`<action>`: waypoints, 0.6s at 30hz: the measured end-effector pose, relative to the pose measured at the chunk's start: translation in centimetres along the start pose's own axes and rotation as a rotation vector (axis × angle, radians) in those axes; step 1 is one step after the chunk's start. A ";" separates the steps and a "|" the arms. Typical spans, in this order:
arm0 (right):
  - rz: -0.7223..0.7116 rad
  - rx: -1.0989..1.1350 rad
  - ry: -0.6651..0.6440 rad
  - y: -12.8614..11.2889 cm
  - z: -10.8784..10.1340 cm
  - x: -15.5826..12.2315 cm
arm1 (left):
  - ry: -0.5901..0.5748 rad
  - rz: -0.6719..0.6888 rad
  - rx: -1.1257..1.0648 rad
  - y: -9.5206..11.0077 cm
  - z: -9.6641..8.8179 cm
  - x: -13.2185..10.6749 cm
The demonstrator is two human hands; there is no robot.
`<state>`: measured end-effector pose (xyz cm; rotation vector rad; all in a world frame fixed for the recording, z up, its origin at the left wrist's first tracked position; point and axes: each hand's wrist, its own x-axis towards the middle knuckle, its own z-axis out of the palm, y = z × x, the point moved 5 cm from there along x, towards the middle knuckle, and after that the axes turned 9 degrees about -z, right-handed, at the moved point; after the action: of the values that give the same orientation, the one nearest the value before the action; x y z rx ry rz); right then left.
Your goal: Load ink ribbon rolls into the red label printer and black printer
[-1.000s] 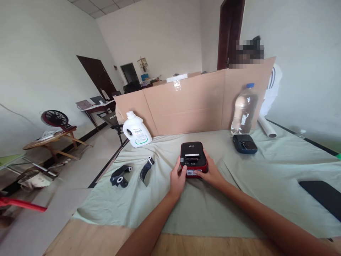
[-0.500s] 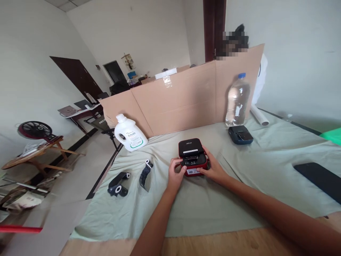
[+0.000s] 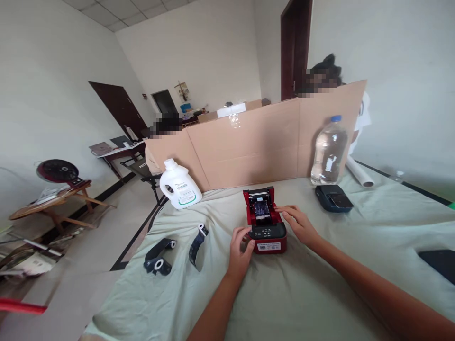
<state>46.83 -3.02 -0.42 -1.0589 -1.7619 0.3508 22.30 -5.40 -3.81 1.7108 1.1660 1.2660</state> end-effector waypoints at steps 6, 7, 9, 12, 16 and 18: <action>-0.037 0.003 -0.305 -2.7 1.1 5.1 | -0.007 -0.027 -0.015 -0.2 0.0 -0.1; -0.054 0.015 -0.343 -3.3 1.4 5.3 | -0.009 -0.029 -0.023 -0.3 0.0 -0.2; -0.078 -0.015 -0.362 -4.0 1.6 5.4 | -0.008 -0.028 -0.042 -0.5 0.2 -0.3; -0.079 -0.076 -0.315 -4.2 1.8 5.5 | 0.018 -0.001 -0.053 -1.3 0.5 -0.2; -0.141 -0.062 -0.304 -6.7 3.1 5.1 | 0.061 0.055 0.004 -1.6 0.9 0.2; -0.251 -0.025 -0.342 -9.7 4.1 4.3 | 0.041 0.101 0.060 -0.8 1.0 0.1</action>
<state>38.09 -4.26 6.67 -0.8155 -2.1828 0.3688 23.07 -5.05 -4.73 1.8151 1.1646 1.3445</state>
